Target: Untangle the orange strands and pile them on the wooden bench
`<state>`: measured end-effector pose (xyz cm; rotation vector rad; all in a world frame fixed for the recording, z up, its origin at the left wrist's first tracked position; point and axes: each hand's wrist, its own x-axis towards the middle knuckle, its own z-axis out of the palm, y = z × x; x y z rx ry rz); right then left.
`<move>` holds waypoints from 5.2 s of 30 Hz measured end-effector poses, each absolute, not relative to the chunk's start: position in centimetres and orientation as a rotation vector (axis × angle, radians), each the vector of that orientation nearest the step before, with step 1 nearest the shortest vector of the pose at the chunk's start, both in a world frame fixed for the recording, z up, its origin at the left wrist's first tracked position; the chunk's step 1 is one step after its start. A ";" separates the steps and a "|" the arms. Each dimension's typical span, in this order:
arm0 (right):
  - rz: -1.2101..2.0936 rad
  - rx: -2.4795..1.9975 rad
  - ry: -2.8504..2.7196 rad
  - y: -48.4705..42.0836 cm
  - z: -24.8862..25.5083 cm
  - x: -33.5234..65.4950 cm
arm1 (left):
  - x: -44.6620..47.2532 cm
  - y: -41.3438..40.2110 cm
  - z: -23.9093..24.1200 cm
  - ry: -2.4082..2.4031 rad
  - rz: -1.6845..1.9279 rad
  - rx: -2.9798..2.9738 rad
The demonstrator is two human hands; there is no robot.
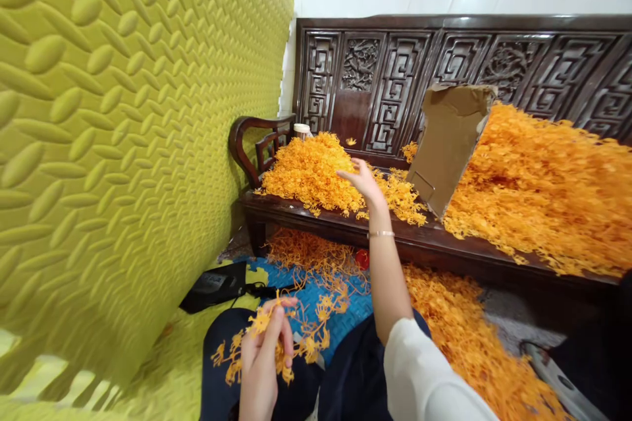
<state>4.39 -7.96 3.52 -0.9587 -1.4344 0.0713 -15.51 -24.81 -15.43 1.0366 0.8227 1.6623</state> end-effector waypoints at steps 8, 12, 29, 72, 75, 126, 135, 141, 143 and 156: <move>0.680 -0.822 -1.630 -15.5 -8.6 1.3 | -16.7 -22.3 -12.6 0.578 1.739 0.708; 0.754 -0.708 -1.666 -19.4 -11.1 -0.6 | -16.9 -21.4 -11.8 0.516 1.813 0.590; 0.765 -0.653 -1.360 -19.8 -13.9 -1.6 | -14.9 -22.4 -14.4 0.526 1.598 0.783; -0.545 -0.300 -0.786 -20.4 2.1 8.8 | -15.5 -23.1 -17.7 0.717 1.508 0.829; -0.364 -0.495 -1.105 -13.4 5.3 7.3 | -15.0 -23.0 -16.6 0.681 1.531 0.821; 0.427 -0.739 -1.065 -25.4 -12.1 1.8 | -10.6 -26.5 -13.7 0.771 1.204 1.585; 0.247 -0.674 -0.986 -25.2 -11.7 0.4 | -10.1 -26.9 -13.7 0.744 1.329 1.502; 0.461 -0.655 -1.234 -24.9 -10.1 0.8 | -11.4 -25.6 -12.7 0.765 1.335 1.464; 0.564 -0.675 -1.355 -24.7 -9.6 0.9 | -12.1 -25.0 -12.7 0.807 1.350 1.422; 0.634 -0.748 -1.769 -24.5 -9.8 1.7 | -13.7 -24.1 -12.6 0.882 1.259 1.575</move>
